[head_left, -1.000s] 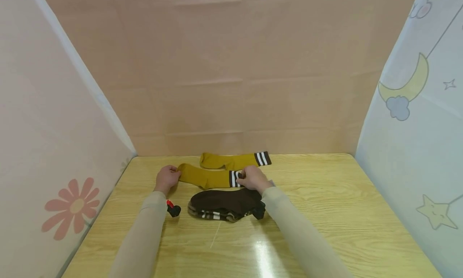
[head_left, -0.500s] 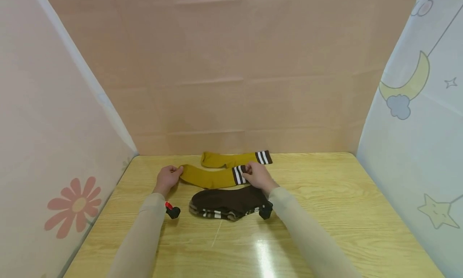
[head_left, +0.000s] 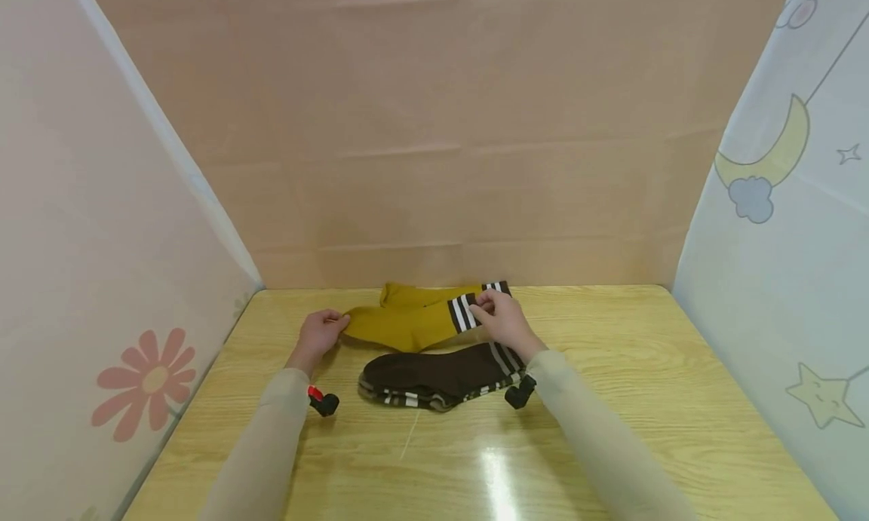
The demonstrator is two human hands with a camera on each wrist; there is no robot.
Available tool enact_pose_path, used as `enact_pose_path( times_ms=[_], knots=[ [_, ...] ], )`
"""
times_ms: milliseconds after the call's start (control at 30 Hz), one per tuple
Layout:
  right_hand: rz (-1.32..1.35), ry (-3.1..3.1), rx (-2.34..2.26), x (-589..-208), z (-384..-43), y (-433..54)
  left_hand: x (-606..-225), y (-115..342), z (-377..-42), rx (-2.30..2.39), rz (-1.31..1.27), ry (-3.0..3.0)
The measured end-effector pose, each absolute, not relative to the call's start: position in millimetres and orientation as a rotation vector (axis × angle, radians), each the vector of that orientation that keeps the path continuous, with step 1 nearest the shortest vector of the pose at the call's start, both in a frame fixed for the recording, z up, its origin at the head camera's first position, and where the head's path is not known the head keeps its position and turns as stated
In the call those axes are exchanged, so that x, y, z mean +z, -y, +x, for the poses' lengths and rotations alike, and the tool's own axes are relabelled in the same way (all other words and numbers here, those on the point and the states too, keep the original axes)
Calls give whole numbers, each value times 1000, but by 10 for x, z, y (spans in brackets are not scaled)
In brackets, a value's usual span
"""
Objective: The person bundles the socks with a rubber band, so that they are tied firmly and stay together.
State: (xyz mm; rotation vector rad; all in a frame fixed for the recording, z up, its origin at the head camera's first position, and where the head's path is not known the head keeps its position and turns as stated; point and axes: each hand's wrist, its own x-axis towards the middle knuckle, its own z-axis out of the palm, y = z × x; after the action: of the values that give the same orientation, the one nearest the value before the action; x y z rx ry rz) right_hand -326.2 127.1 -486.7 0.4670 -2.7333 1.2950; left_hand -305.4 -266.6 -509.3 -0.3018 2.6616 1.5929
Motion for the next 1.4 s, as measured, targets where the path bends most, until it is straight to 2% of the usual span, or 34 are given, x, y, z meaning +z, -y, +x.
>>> enact_pose_path(
  times_ms=[467, 1400],
  knots=[
    [441, 2678, 1331, -4693, -3195, -1537, -4930, 2565, -2930, 1722, -206, -2563],
    [436, 2682, 1436, -4668, -3065, -1972, -4803, 2431, -2587, 1811, 62, -2364]
  ],
)
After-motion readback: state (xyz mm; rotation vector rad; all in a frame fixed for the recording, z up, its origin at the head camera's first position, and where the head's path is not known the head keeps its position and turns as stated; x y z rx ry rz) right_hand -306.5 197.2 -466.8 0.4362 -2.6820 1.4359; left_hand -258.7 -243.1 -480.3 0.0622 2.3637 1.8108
